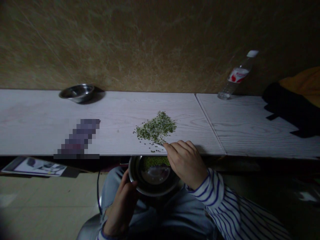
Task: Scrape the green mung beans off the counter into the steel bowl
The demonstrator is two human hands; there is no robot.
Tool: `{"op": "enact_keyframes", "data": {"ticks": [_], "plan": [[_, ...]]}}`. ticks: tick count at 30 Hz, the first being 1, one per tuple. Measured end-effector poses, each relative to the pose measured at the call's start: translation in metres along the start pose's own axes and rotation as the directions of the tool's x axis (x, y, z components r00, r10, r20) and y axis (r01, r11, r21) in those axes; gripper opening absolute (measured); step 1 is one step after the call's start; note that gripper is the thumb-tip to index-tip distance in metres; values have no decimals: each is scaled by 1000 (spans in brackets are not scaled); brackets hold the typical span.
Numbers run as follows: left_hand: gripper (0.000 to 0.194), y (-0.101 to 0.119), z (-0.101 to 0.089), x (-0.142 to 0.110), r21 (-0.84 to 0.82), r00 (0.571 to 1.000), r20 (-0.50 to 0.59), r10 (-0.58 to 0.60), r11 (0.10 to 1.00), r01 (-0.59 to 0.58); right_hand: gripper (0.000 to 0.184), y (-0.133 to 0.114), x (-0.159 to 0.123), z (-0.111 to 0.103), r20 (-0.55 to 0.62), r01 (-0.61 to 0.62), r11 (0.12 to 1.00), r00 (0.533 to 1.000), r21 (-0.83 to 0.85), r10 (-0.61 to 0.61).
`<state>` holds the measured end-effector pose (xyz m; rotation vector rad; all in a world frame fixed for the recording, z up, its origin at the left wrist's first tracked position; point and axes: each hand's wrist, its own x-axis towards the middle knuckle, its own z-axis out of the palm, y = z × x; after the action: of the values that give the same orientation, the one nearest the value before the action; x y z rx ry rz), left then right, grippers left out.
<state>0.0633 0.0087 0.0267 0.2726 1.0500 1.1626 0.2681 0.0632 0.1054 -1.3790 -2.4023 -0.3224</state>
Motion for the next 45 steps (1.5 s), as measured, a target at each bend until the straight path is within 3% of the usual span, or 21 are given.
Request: {"op": "enact_keyframes", "data": {"ticks": [19,28,45], "plan": [[66,1,-11,6,-6,999,-30,14,1000,-14,24,-2,8,-3,-4,3,1000,1000,8,-3],[64,2,-7,3,31,1000,-1,21,999,-21,24,-1,-4,-4,3,23,1000,1000,12,-23],[66,4,-7,4,19,999,-2,36,999,-36,23,-4,3,-2,-5,17,1000,1000,20,-17]]}}
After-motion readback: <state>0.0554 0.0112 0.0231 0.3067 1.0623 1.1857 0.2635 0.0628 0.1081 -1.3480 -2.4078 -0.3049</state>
